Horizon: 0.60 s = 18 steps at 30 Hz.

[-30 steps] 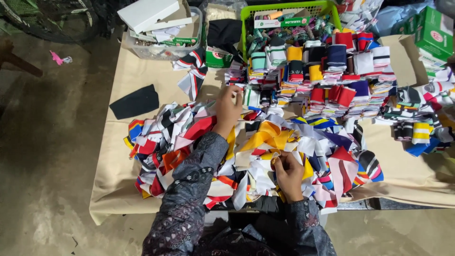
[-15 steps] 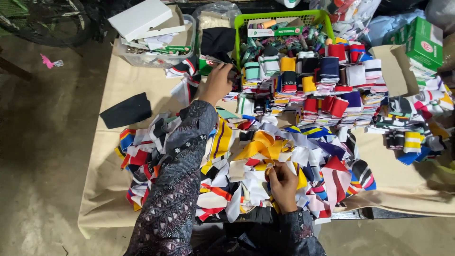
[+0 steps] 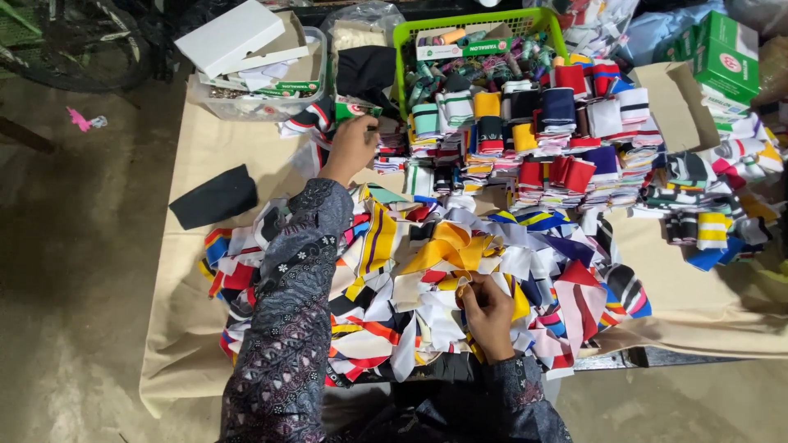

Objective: Inspecting individual fabric strips for quality and stacking them neatly on a table.

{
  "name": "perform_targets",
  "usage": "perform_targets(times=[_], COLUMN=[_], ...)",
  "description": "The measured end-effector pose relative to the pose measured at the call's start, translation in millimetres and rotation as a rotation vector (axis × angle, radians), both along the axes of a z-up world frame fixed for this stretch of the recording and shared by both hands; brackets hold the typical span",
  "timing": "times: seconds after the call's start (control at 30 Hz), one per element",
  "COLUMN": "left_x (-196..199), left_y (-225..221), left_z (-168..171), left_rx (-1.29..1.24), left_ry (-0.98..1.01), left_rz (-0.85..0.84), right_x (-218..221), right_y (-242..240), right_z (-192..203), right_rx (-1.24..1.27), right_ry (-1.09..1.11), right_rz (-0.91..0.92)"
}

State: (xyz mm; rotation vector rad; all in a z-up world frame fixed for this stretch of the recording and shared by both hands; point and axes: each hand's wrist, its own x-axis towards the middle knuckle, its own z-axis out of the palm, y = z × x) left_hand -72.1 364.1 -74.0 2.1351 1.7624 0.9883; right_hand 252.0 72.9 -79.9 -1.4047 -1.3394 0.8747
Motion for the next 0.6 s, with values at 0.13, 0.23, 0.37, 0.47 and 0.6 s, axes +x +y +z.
perform_targets(times=[0.13, 0.23, 0.37, 0.47, 0.6], left_x=[-6, 2, 4, 6, 14], left_y=[-10, -10, 13, 25, 1], left_z=[9, 8, -18, -37, 11], left_rx=[-0.055, -0.119, -0.041, -0.037, -0.109], left_ry=[-0.086, -0.12, -0.088, -0.099, -0.158], left_rz=[-0.008, 0.013, -0.001, 0.023, 0.022], right_x=[-1, 0, 0, 0, 1], right_y=[3, -1, 1, -2, 1], right_z=[-3, -6, -3, -5, -5], right_rx=[-0.004, 0.014, 0.0, 0.014, 0.012], right_ry=[0.001, -0.007, 0.002, -0.013, 0.0], right_rz=[-0.009, -0.023, -0.014, -0.025, -0.01])
